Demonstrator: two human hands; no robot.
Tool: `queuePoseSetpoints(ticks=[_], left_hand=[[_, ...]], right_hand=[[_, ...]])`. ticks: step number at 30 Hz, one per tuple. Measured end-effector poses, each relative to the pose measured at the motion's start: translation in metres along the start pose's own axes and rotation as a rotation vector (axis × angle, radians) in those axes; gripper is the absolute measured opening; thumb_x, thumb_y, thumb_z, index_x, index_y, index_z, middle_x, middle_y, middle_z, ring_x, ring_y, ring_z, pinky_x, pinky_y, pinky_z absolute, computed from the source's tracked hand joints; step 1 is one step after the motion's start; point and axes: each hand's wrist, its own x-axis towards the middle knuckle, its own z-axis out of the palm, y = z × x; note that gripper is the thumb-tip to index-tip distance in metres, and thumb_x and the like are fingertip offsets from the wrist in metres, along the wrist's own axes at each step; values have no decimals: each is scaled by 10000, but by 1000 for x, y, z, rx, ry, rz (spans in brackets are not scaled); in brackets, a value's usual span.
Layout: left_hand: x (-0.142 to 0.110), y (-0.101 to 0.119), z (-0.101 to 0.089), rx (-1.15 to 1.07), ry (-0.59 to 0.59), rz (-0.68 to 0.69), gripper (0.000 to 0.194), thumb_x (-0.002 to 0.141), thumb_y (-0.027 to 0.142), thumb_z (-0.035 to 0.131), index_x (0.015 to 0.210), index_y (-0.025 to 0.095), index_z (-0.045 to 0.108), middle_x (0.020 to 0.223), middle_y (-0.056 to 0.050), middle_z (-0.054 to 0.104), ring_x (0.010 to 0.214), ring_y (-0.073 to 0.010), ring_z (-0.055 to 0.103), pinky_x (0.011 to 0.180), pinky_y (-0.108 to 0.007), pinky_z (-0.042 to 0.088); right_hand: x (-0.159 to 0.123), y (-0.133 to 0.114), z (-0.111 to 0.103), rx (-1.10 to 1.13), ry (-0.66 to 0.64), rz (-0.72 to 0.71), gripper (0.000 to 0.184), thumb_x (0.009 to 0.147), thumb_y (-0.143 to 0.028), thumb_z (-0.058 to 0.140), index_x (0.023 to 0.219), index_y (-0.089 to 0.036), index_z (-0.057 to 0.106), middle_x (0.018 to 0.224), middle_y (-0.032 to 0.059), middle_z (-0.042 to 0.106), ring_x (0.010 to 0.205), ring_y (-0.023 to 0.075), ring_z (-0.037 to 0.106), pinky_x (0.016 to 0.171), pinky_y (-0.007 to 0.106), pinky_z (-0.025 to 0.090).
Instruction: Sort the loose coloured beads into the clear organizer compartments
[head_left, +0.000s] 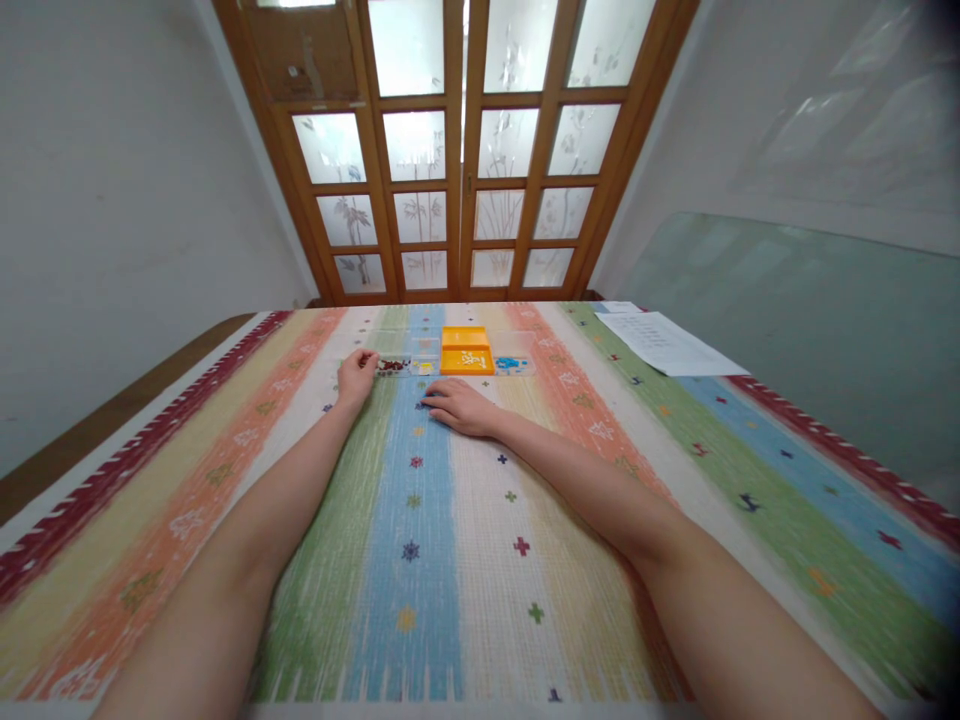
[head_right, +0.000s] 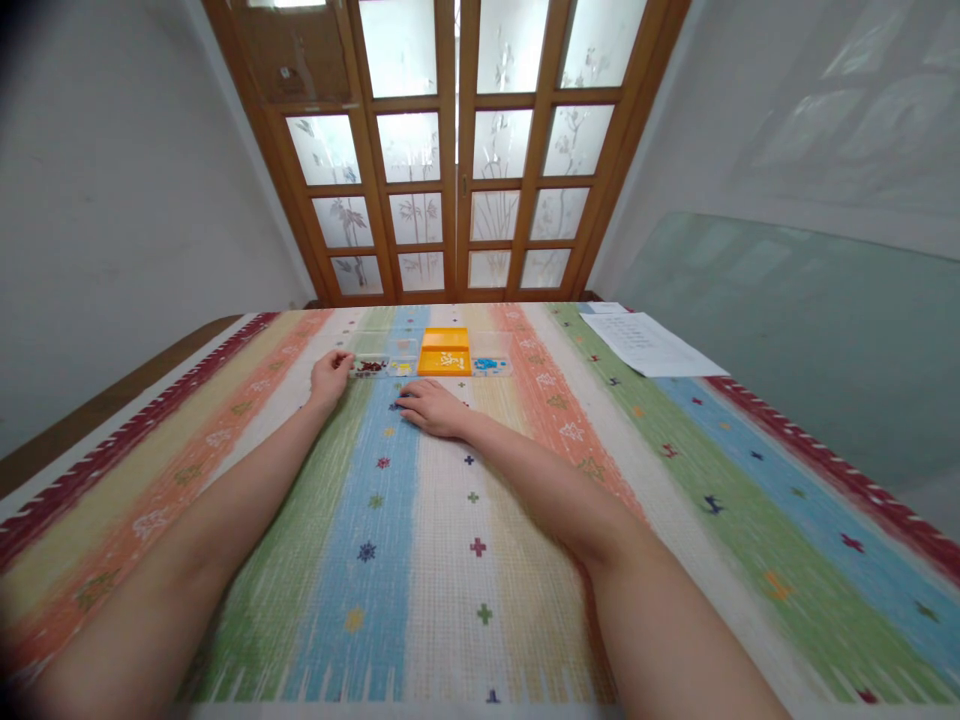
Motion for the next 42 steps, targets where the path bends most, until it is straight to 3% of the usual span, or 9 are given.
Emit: queuePoseSetpoints(ticks=[7,12,19,31,42], left_hand=[[3,-3,2,-158,14,-103,230,871,371,625,933,165,709,843,-40,722,636,-143,581,616,-247,449],[10,-6,-5,-180,118,-130,243,856,324,616,1010,161,708,937,-70,733,734,-160,635,641,-247,487],[19,-21,-20,-138,209,-208,261,835,319,611,1020,154,694,925,-66,734,661,-138,610,590,-230,467],[18,-31,-23,-27,229,-198,221,777,306,692,958,179,705,879,-49,719,762,-177,657,650,-245,481],[16,-28,-24,101,206,-200,217,813,307,691,987,179,713,913,-43,729,825,-179,664,755,-261,505]], right_hand=[[-3,2,2,4,5,13,373,1090,-335,491,1407,-247,666,1465,122,603,1367,273,528,1162,508,402],[-4,0,-2,8,1,3,365,1093,-335,477,1383,-250,681,1377,115,648,1287,265,570,1121,496,436],[-6,0,-3,6,18,12,360,1090,-337,482,1377,-265,688,1351,116,651,1260,270,568,1098,501,445],[-7,1,-3,12,32,13,366,1098,-332,448,1353,-231,691,1368,115,651,1265,260,576,1115,477,431],[-9,4,-4,-4,79,1,371,1099,-319,449,1369,-201,674,1385,136,639,1274,271,577,1121,483,439]])
